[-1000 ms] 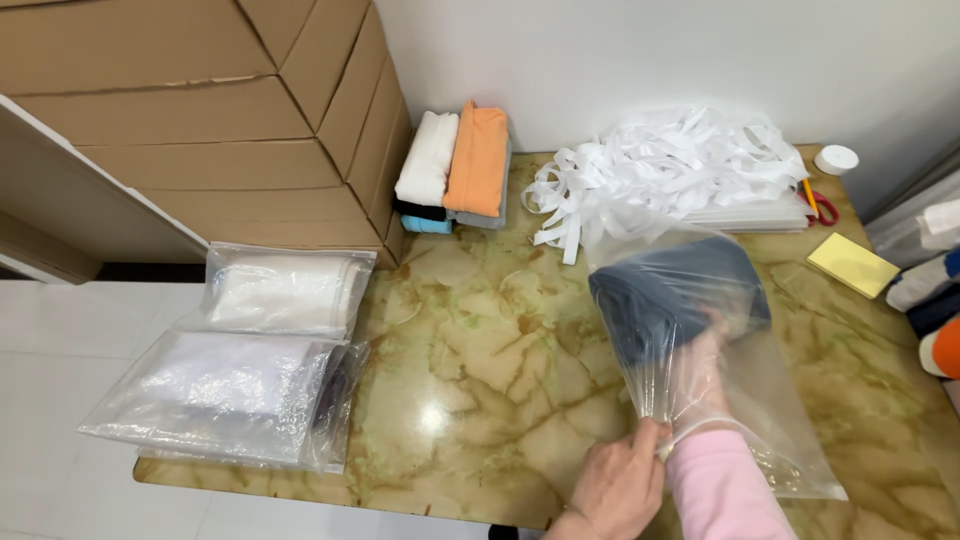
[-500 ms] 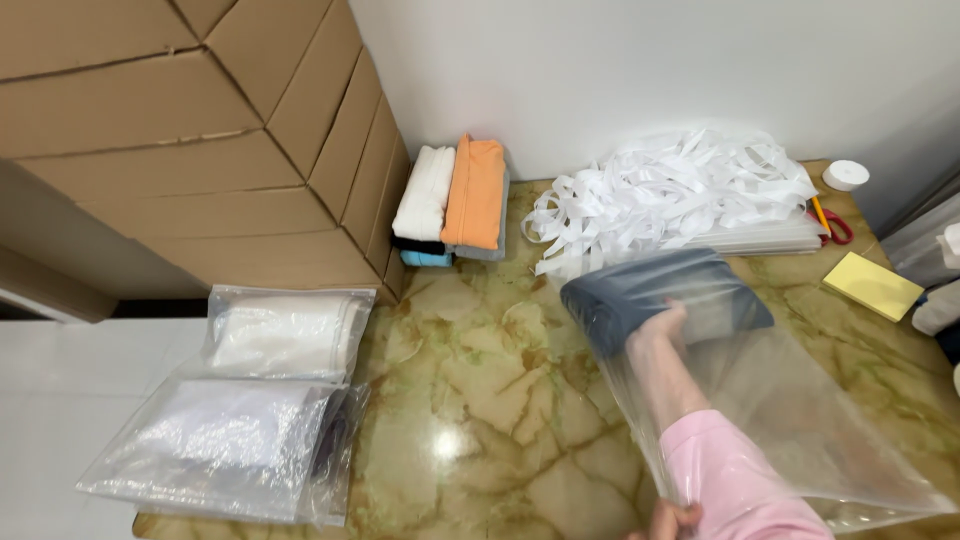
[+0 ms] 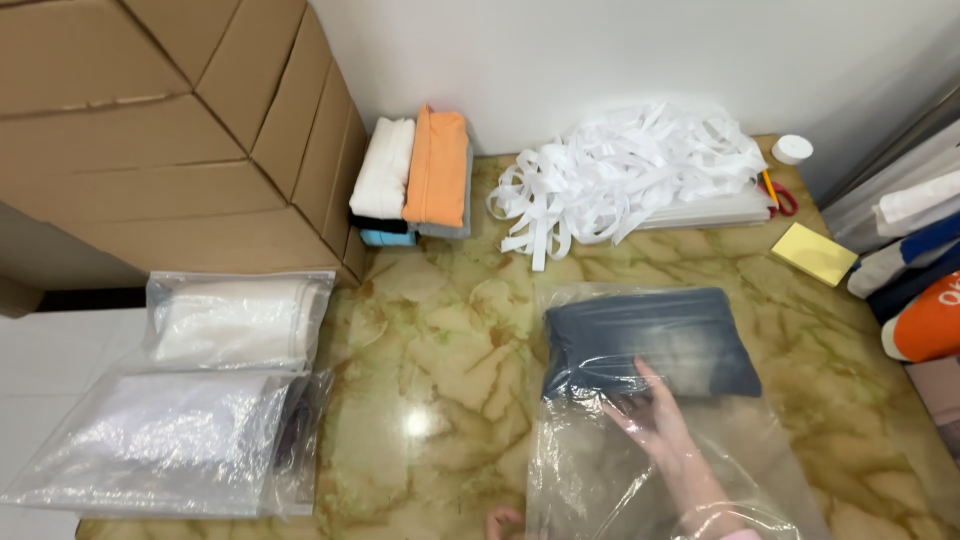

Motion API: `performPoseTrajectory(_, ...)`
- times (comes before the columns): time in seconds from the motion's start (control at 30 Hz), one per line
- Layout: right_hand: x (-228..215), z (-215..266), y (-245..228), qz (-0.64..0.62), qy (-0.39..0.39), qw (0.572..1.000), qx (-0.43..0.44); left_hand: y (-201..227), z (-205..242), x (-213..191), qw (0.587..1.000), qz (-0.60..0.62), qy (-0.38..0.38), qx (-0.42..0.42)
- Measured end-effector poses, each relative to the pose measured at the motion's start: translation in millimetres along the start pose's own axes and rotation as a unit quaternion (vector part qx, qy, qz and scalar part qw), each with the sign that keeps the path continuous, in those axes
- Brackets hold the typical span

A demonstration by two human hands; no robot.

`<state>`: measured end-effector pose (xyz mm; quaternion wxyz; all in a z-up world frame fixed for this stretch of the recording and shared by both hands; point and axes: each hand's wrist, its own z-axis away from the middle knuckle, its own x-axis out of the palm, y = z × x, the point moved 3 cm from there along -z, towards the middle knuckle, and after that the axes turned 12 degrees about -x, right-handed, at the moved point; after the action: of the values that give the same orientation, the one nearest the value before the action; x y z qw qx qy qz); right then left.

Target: The person places folded clothes into clear plastic bags on a table. They handle a white cloth, a dark blue cloth, and a dark purple cloth, placing each into a bag and smoothing the plastic.

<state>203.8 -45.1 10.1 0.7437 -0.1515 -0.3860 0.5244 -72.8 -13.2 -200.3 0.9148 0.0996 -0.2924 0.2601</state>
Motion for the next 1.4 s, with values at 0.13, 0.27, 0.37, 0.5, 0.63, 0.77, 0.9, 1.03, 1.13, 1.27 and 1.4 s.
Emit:
performPoseTrajectory(0.13,-8,23,0,-0.019,0.028,0.999,0.003,57,178,189,0.651,-0.74,0.062,-0.156)
performPoseTrajectory(0.27,8,14,9,-0.106,0.068,0.992,0.015,20,141,169,0.667,-0.735,0.051,-0.115)
performPoseTrajectory(0.37,11,-18,17,-0.147,0.144,0.978,0.01,19,140,173,0.614,-0.788,0.009,0.039)
performPoseTrajectory(0.5,28,-83,15,-0.148,0.09,0.985,0.015,-2,155,192,0.562,-0.824,-0.025,0.063)
performPoseTrajectory(0.63,21,-188,27,-0.142,-0.031,0.985,0.099,-12,154,205,0.563,-0.814,-0.104,0.098)
performPoseTrajectory(0.77,21,-113,7,-0.095,0.006,0.995,0.037,9,120,172,0.529,-0.823,-0.089,0.186)
performPoseTrajectory(0.9,-1,9,-14,0.111,-0.053,0.992,-0.013,21,120,142,0.584,-0.811,-0.022,-0.016)
performPoseTrajectory(1.03,-102,63,-6,0.078,-0.043,0.99,-0.105,29,86,88,0.701,-0.696,-0.022,-0.155)
performPoseTrajectory(1.13,-180,105,5,0.078,0.033,0.986,-0.147,51,81,77,0.452,-0.888,-0.072,-0.038)
performPoseTrajectory(1.27,-266,131,48,0.118,0.115,0.976,-0.14,62,94,71,0.518,-0.848,-0.01,-0.115)
performPoseTrajectory(1.4,-245,176,88,0.146,0.138,0.98,0.004,64,81,59,0.544,-0.826,-0.043,-0.143)
